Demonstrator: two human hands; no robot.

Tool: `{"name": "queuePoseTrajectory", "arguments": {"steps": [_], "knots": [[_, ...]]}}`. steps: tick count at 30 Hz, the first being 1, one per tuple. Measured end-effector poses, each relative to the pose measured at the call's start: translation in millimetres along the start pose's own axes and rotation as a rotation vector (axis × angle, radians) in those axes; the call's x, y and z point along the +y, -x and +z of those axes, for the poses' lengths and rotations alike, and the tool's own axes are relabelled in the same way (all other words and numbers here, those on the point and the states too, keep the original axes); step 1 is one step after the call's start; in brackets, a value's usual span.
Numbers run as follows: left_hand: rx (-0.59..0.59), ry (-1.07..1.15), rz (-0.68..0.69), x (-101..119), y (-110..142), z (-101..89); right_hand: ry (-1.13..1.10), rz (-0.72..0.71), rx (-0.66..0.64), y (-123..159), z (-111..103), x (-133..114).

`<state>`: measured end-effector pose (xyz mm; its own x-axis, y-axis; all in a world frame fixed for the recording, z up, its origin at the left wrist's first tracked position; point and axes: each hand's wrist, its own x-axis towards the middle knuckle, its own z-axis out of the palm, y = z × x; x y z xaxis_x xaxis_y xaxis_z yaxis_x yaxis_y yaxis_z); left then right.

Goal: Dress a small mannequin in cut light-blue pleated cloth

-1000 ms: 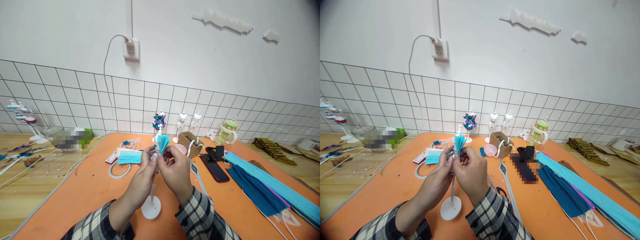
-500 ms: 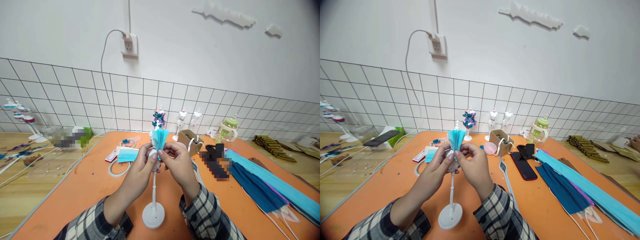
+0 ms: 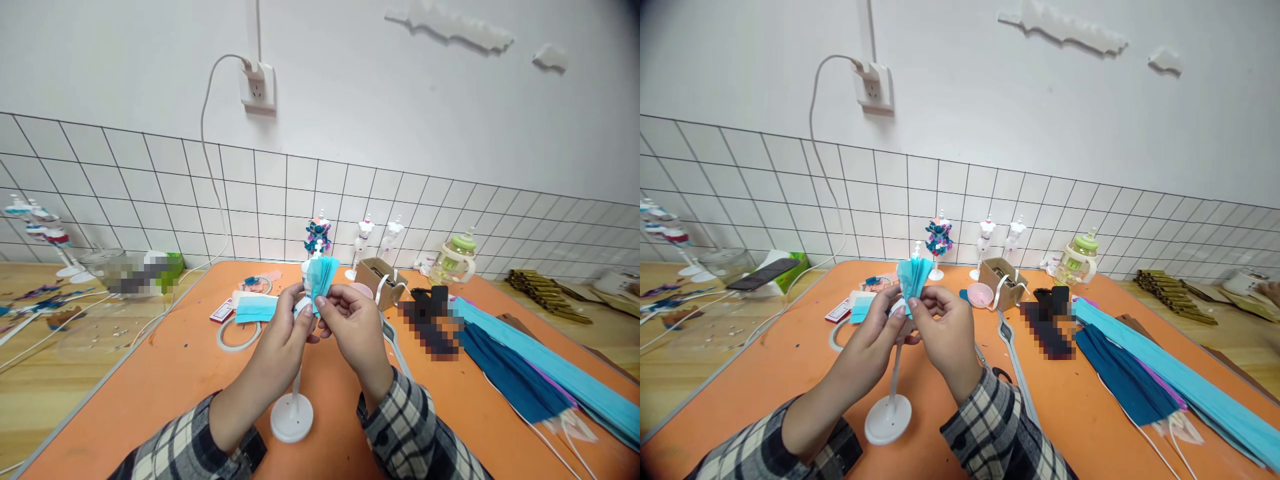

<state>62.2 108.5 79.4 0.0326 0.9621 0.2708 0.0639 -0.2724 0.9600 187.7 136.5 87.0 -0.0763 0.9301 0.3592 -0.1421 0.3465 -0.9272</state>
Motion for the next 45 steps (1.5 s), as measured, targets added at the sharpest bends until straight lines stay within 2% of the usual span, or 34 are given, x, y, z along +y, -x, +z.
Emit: {"name": "queuePoseTrajectory", "arguments": {"steps": [4, 9, 20, 28, 36, 41, 45], "knots": [[0.005, 0.056, -0.002, 2, 0, 0.4, -0.073, 0.055, -0.020, 0, 2, 0], [0.035, -0.028, 0.005, 0, -3, -2.2, -0.081, 0.058, 0.025, 2, 7, 1], [0.033, -0.073, -0.032, 1, -1, -8.4, 0.038, -0.073, 0.043, 2, 8, 4], [-0.033, -0.008, -0.077, 5, -2, -9.9, 0.144, -0.134, 0.137, 0, 11, 12], [0.024, -0.040, -0.104, 10, -6, -12.0, -0.030, -0.086, 0.095, -1, 14, 17], [-0.028, 0.100, -0.146, 4, -6, -13.2, -0.090, -0.063, 0.113, -2, 13, 13], [-0.024, 0.172, -0.181, -1, -6, -11.5, -0.073, -0.042, 0.127, -4, 12, 14]]}}
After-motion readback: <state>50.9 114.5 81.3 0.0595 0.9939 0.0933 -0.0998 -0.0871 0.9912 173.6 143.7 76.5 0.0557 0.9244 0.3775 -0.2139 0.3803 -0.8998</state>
